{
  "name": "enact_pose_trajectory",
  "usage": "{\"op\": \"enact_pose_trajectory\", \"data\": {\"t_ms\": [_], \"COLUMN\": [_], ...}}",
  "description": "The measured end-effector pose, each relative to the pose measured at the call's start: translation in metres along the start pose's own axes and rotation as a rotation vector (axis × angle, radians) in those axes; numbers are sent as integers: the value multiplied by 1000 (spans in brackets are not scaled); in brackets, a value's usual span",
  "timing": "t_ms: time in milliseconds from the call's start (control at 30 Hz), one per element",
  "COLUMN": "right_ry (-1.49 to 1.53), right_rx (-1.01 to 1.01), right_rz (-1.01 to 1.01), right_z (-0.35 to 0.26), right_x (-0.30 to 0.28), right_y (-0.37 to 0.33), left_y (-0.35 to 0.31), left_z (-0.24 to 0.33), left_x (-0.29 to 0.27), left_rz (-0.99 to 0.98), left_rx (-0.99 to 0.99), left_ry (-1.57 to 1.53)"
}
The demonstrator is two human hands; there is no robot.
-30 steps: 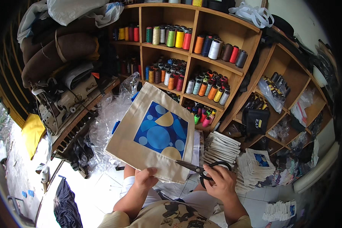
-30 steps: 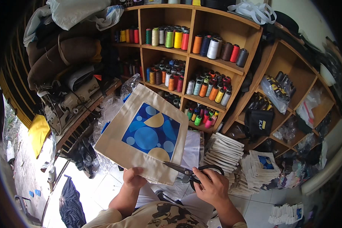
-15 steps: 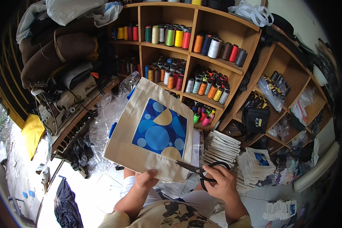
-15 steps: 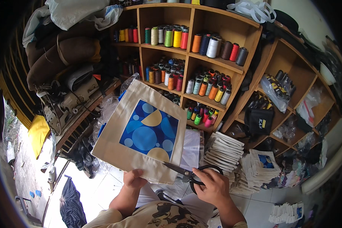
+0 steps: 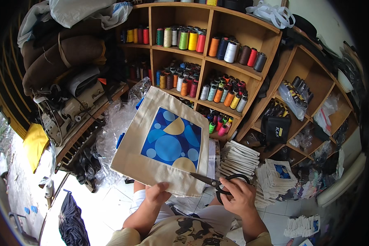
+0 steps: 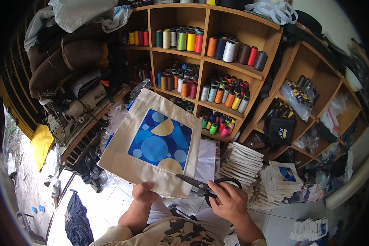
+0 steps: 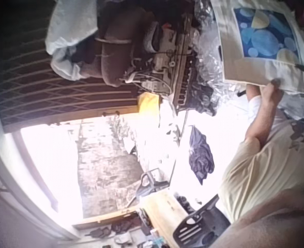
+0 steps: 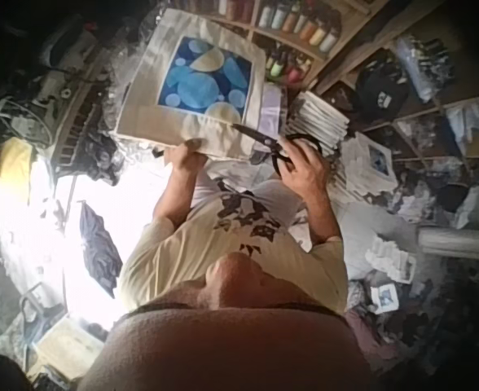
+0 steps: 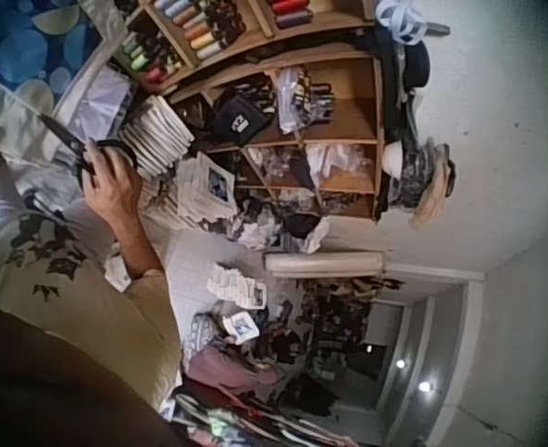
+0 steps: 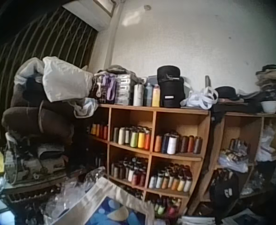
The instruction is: Trimming loose threads from printed tote bags using scissors and stacking them.
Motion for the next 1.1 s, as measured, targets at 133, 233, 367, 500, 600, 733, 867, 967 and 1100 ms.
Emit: {"op": "enact_pose_trajectory", "data": {"t_ms": [133, 233, 367, 500, 600, 733, 867, 967, 1100], "right_ry": [-16, 15, 9, 0, -48, -73, -111, -115, -139], "right_rx": [-18, 24, 14, 1, -25, -6, -25, -26, -44], "right_rz": [3, -17, -10, 1, 37, 31, 45, 36, 43], "right_z": [-3, 0, 0, -3, -4, -8, -12, -14, -14], "right_x": [-2, 0, -1, -4, -7, -9, -10, -11, -10], "right_y": [2, 1, 1, 3, 3, 5, 7, 8, 7], "left_y": [-1, -2, -4, -3, -4, -4, -3, -2, -3], "left_z": [-2, -3, -4, -3, -5, -4, -2, -1, -2], "left_x": [-4, -6, -10, -7, -10, -10, 0, 5, 2], "left_rz": [-15, -52, -59, -79, -59, -97, -63, -68, -34], "left_rx": [-13, -3, -5, -4, -17, 1, -24, -30, -47], "left_ry": [-4, -11, -31, -39, -35, -45, -14, 17, 23]}}
Point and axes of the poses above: each hand's wrist, its own y-axis towards the middle knuckle, its own x-axis out of the palm, z = x × y, the point moved 8 cm from there along y, towards the middle knuckle, and after that the axes turned 3 degrees about z, right-handed, at the moved point
